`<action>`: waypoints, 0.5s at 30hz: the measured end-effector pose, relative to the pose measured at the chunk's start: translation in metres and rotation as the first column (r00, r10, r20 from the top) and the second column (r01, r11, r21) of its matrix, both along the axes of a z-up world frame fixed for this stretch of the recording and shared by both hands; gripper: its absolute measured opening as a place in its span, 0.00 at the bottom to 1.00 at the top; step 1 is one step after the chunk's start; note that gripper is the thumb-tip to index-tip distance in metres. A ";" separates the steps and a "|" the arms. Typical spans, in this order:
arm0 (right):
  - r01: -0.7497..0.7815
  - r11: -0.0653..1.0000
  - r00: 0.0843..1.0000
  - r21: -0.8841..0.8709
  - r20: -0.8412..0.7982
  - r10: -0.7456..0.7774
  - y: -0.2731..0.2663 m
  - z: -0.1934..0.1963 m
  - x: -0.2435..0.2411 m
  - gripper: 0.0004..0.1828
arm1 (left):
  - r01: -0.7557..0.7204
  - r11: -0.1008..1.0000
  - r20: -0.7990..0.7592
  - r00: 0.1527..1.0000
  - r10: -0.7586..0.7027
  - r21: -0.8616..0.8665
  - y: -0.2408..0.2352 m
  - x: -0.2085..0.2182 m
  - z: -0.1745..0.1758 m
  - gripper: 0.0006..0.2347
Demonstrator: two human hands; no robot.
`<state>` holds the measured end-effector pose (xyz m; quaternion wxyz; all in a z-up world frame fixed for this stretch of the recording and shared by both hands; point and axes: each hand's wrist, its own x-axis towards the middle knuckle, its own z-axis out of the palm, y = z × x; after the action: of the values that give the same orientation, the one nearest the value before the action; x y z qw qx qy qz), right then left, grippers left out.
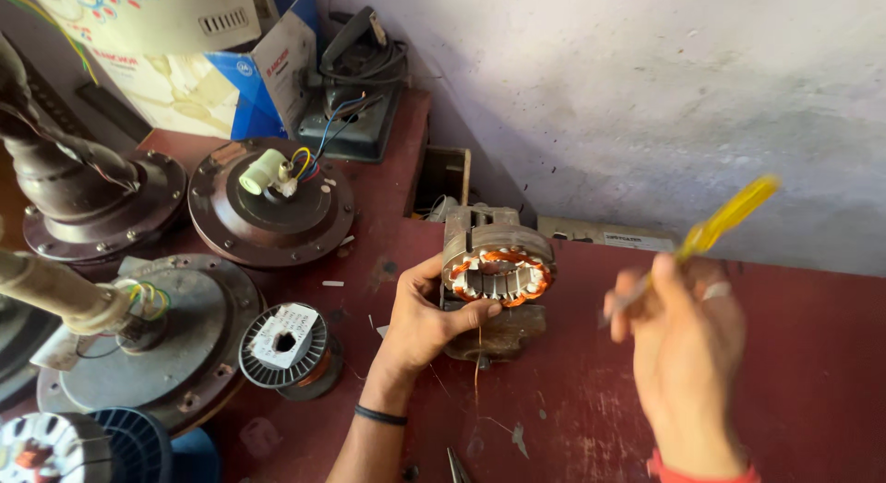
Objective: The person winds copper wire into the slots of a motor stator held in a bench vise. They use a yellow-handled screwdriver to push the wire into place and repeatedly adjust the stator orientation to continue winding.
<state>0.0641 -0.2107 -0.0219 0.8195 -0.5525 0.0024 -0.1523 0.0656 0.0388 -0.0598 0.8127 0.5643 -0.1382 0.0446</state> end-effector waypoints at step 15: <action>-0.203 0.979 0.979 0.034 0.020 0.202 0.071 0.011 0.081 0.17 | -0.076 0.966 0.180 0.983 0.032 0.246 0.010 0.011 0.003 0.19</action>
<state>0.1454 -0.1402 -0.0114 0.8404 -0.5339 -0.0577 -0.0726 0.0763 0.0485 -0.0565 0.7175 0.6605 -0.1980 0.0983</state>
